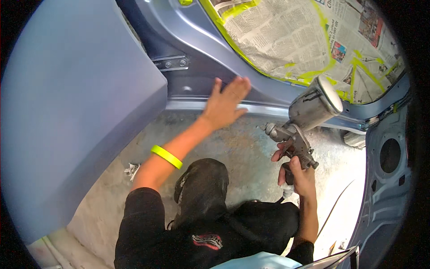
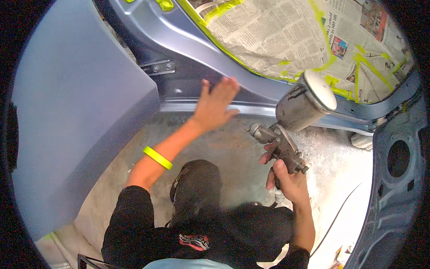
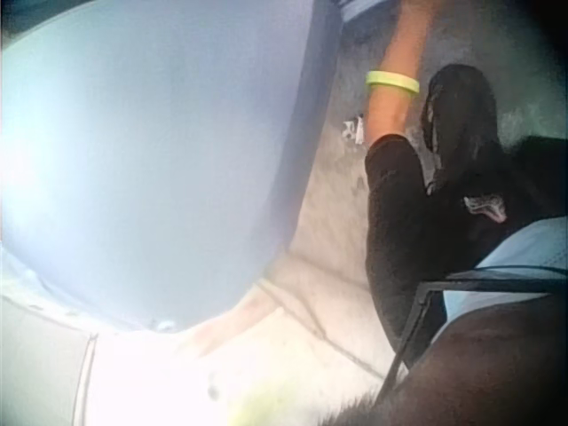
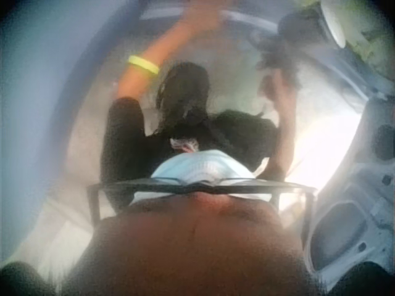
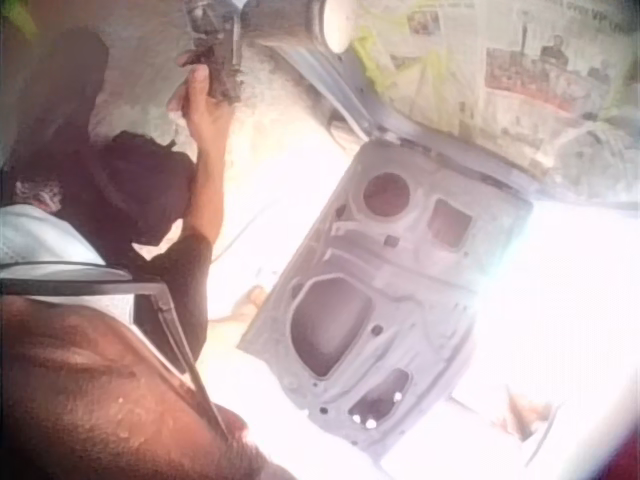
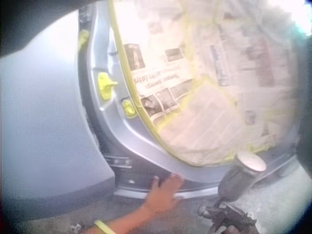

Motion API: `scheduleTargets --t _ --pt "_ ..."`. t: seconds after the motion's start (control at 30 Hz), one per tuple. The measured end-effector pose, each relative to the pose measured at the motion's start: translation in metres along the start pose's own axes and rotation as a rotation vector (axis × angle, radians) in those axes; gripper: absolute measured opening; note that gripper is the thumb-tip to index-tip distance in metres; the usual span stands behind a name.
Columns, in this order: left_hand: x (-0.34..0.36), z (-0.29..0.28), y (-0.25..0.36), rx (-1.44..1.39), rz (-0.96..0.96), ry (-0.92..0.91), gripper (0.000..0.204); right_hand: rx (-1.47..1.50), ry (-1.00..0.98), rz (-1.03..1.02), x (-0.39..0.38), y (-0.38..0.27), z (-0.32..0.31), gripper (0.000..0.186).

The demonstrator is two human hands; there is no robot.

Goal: The person prepares and paints the lower portion of a car door using a spray gun.

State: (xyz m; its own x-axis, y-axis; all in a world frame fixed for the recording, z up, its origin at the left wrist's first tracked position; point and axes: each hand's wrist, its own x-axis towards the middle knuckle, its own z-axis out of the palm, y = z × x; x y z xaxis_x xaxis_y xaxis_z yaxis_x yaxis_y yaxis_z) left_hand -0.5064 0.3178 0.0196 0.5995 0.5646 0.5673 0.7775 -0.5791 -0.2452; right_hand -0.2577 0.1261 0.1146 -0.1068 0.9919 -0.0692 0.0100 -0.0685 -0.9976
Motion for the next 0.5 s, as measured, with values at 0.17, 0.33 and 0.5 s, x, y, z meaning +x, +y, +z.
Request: scheduleTargets --t 0.17,0.33,0.5 --pt "0.021 -0.013 -0.026 -0.128 -0.409 0.424 0.102 -0.050 -0.042 -0.054 -0.005 0.000 -0.004 0.066" --pt "0.008 0.020 0.049 -0.330 -0.273 0.206 0.107 -0.053 -0.022 -0.055 -0.005 0.000 -0.003 0.066" --pt "0.003 0.004 0.005 -0.162 -0.264 0.065 0.108 -0.007 0.003 -0.046 -0.013 0.007 -0.015 0.060"
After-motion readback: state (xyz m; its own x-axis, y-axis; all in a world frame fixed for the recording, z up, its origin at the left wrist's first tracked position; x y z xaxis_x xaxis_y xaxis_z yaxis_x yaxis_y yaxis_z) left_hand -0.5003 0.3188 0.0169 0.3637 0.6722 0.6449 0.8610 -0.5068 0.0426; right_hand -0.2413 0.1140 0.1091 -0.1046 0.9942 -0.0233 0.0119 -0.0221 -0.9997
